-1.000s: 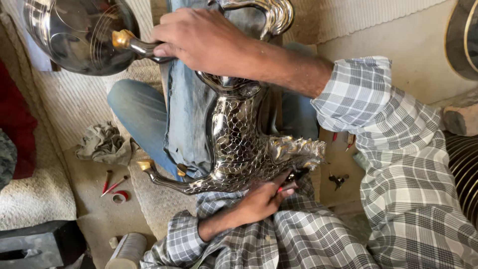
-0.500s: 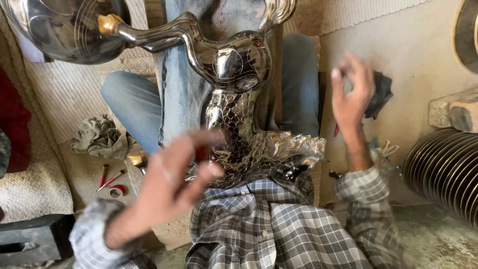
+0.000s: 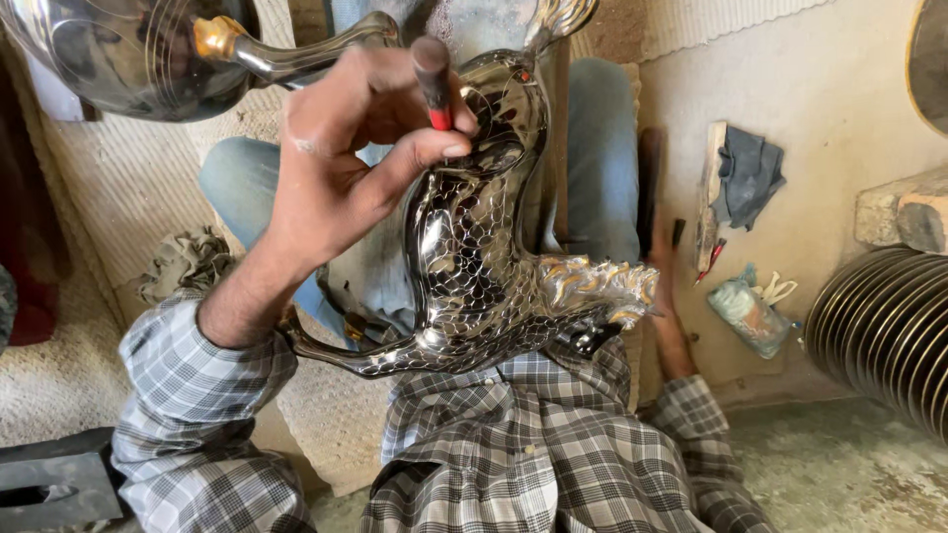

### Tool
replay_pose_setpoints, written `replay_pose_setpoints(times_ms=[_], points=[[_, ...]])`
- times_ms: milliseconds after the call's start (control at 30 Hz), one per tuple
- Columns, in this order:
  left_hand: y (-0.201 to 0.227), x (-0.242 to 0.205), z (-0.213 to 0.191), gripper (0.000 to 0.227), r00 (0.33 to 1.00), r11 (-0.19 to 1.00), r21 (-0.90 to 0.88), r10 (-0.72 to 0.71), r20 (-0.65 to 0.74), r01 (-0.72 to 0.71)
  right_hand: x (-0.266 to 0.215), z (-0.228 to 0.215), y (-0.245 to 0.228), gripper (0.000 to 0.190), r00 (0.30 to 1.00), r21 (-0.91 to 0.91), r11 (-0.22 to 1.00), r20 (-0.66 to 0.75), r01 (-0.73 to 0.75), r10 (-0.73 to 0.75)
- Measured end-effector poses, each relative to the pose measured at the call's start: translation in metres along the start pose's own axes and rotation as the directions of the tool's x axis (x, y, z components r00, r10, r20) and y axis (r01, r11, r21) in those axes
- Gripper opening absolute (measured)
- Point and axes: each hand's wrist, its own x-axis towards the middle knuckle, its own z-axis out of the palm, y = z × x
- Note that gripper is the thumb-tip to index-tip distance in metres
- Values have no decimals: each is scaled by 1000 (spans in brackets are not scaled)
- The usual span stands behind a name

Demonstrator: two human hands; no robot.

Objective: The person engraves a silver-colored metal object shaped like a horse using a red-handled chisel and a wooden mallet. They repeatedly strike the chisel to create a patterned texture on the object's surface, occasionally repositioning the object on their lap.

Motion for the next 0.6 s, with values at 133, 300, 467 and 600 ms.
replay_pose_setpoints(times_ms=[133,300,467,600], points=[[-5,3,-9,36,990,981,140,124,67,-132,-2,-56,-15,72,991,585,805,-15,-101,135],[-13,10,-10,34,953,876,381,243,181,-295,-39,-134,-73,68,977,951,221,-207,215,-56],[-12,0,-9,31,983,972,160,155,101,-170,-54,-171,-123,68,975,946,262,-155,192,-157],[-18,-6,-12,35,995,992,83,95,35,-98,-57,-178,-140,69,976,867,450,-174,214,-128]])
